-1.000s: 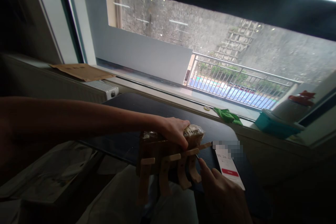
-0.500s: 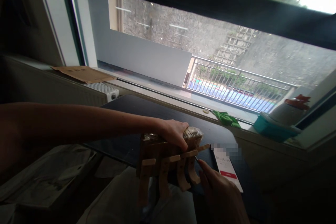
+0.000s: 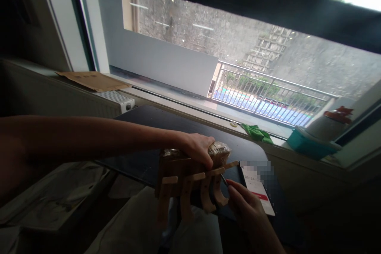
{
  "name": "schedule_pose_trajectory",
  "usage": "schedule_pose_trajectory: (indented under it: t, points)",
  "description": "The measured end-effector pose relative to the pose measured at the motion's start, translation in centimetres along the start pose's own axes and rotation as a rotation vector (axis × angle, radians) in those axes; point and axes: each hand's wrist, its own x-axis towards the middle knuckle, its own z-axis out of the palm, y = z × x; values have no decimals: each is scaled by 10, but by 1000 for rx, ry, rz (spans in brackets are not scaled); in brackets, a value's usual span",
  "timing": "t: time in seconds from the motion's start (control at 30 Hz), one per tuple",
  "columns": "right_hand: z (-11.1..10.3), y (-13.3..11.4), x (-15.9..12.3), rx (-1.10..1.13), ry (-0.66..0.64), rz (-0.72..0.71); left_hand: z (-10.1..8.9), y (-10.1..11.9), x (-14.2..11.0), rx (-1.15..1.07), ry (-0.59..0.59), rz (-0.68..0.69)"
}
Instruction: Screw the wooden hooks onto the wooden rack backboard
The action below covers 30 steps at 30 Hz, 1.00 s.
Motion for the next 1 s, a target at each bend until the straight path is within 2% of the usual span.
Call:
schedule_pose_trajectory:
  t: [0.13, 0.27, 0.37, 0.53, 0.63, 0.73, 1.0]
  points:
    - [-2, 3, 2, -261, 153, -133, 1, -1, 2, 14, 30, -19]
    - [-13, 4, -5, -282, 172, -233, -2, -8, 6, -9, 22, -22]
    - [-17, 9, -13, -382, 295, -379, -5, -14, 9, -32, 7, -8]
    - [-14, 16, -21, -862, 500, -701, -7, -22, 14, -65, -17, 20]
    - [-13, 15, -21, -1045, 507, -869, -8, -24, 15, -77, -39, 31]
    - [-14, 13, -19, -1080, 464, -963, -8, -24, 16, -87, -52, 42]
    - [-14, 13, -12, -969, 355, -993, -9, -22, 15, -84, -52, 50]
